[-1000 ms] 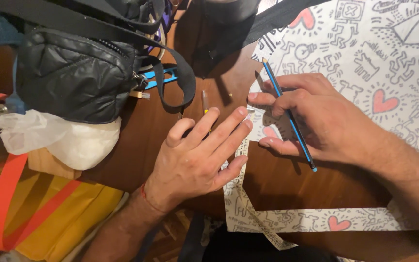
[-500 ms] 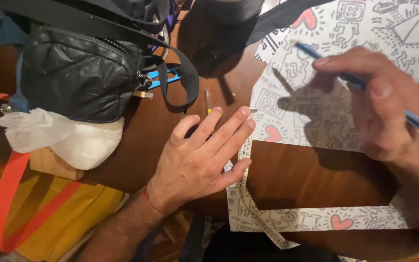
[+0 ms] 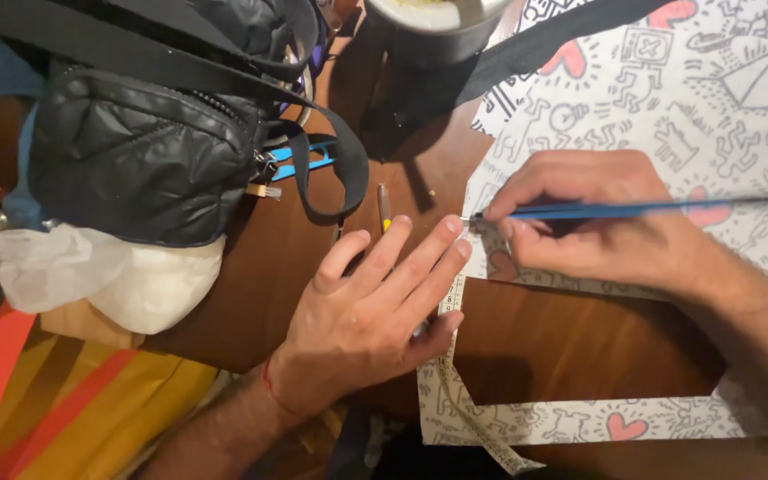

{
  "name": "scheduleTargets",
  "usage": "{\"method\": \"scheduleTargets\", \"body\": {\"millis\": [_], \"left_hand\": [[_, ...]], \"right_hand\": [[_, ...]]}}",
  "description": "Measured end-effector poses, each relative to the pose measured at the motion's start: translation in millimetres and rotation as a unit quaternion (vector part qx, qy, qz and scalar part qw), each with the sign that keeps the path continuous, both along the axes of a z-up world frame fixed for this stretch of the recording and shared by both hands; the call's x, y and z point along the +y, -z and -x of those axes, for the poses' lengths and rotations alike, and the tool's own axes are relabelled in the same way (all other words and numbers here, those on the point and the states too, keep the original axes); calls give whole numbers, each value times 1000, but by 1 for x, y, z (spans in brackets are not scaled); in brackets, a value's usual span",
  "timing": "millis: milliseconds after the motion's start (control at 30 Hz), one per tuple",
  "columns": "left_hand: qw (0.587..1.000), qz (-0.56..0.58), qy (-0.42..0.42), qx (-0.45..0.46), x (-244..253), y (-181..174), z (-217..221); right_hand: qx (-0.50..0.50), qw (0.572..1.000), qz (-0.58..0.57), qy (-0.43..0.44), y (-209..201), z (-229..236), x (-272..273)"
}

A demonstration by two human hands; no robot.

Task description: Measuring, marking, and cutting patterned material for a leather goods project

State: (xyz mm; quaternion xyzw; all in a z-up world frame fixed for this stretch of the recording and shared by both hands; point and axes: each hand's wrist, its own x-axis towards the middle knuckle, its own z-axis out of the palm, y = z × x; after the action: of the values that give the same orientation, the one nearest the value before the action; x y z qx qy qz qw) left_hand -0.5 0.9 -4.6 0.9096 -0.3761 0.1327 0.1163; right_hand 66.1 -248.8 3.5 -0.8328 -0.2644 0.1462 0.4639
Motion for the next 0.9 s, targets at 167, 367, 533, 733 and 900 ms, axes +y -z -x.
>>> {"method": "scheduleTargets", "body": {"millis": [167,367,533,733,900], "left_hand": [[1000,-10,-3,7,-1,-1,-1],[999,-39,-19,16,-2,0,2],[998,-51,-23,3,-2,-1,3],[999,-37,-16,13,-2,0,3],[1000,-11,-12,18,-1,0,1]], "right_hand": [[-17,1000,5,-20,-2,-3,3],[-19,999,0,-33,-4,-2,5],[-34,999,9,-18,-1,0,4],[-29,999,27,-26,-2,0,3],[-27,999,9,-31,-1,0,1]]}}
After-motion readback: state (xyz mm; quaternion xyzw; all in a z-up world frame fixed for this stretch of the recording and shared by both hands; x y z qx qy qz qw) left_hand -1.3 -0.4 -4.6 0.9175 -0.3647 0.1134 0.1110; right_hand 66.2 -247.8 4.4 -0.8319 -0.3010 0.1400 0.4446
